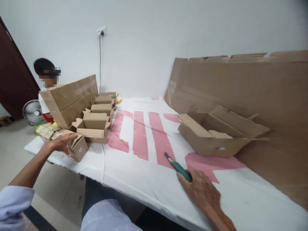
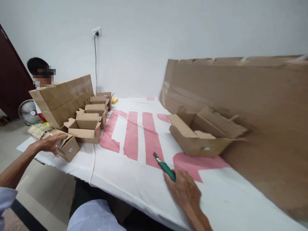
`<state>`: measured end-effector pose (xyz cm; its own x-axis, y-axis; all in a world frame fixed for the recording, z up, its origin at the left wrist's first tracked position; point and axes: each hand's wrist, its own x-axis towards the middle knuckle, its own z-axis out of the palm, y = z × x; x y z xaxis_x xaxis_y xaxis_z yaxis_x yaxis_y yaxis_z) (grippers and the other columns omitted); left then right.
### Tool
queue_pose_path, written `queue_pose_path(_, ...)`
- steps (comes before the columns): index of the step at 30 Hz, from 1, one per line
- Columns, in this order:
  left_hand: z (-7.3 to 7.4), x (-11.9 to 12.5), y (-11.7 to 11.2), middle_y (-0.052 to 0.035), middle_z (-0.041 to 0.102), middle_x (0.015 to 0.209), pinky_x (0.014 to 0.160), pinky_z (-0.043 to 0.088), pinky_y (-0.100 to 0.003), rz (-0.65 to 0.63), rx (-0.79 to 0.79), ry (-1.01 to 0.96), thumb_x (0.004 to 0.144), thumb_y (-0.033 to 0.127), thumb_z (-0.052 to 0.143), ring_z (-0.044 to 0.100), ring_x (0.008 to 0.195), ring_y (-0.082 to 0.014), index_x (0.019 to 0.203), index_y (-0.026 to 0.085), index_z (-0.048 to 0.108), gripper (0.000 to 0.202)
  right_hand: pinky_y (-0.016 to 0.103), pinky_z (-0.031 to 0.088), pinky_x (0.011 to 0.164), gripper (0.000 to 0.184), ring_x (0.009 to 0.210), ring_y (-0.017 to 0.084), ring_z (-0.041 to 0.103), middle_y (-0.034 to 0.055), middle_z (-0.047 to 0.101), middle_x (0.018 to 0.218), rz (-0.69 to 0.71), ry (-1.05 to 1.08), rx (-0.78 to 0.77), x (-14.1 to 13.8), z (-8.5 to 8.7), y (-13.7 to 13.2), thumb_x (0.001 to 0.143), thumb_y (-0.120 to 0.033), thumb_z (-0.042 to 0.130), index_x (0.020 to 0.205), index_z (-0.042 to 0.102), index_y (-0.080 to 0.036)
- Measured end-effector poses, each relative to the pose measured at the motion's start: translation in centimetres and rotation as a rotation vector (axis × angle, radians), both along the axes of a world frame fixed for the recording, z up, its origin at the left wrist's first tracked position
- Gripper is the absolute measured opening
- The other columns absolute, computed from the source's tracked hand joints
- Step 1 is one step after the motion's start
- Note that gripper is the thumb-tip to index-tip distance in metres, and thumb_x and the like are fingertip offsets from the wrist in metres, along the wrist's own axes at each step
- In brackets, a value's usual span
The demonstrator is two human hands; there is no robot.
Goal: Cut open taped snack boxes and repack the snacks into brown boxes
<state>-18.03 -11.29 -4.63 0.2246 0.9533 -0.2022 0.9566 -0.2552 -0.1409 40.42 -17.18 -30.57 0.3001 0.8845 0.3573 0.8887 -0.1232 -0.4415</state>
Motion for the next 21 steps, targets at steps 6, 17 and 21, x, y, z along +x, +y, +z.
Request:
queue_pose_path(6,-1.4,1.8,-0.2,-0.0186,0.037,0.170,0.111,0.045,-0.060,-0.039,0.088,0.133,0.065,0.014,0.076,0.038,0.154,-0.0411,0.162,0.030,0.039,0.105,0.041,0.050,0.082,0.025,0.100,0.032,0.064,0.0135,0.070,0.099,-0.008,-0.008,-0.001,-0.5,0.5,0.3,0.092,-0.042,0.050,0.092,0.063,-0.021)
queue_pose_path(17,-1.9,5.4,-2.0,-0.0200,0.048,0.162,0.104,0.047,-0.057,-0.172,0.184,0.134,0.080,0.028,0.076,0.051,0.140,-0.0437,0.156,0.027,0.051,0.080,0.035,0.045,0.082,0.015,0.096,0.026,0.061,0.0101,0.070,0.099,-0.020,0.012,0.053,-0.7,0.8,0.7,0.092,-0.035,0.059,0.093,0.064,-0.020)
queue_pose_path(21,-3.1,12.2,-4.5,-0.0196,0.047,0.162,0.102,0.046,-0.056,-0.315,0.212,0.096,0.082,0.034,0.080,0.052,0.136,-0.0421,0.155,0.027,0.050,0.079,0.035,0.044,0.080,0.016,0.096,0.026,0.061,0.0105,0.069,0.099,-0.011,0.012,0.045,-0.7,0.9,0.7,0.094,-0.035,0.057,0.094,0.063,-0.020)
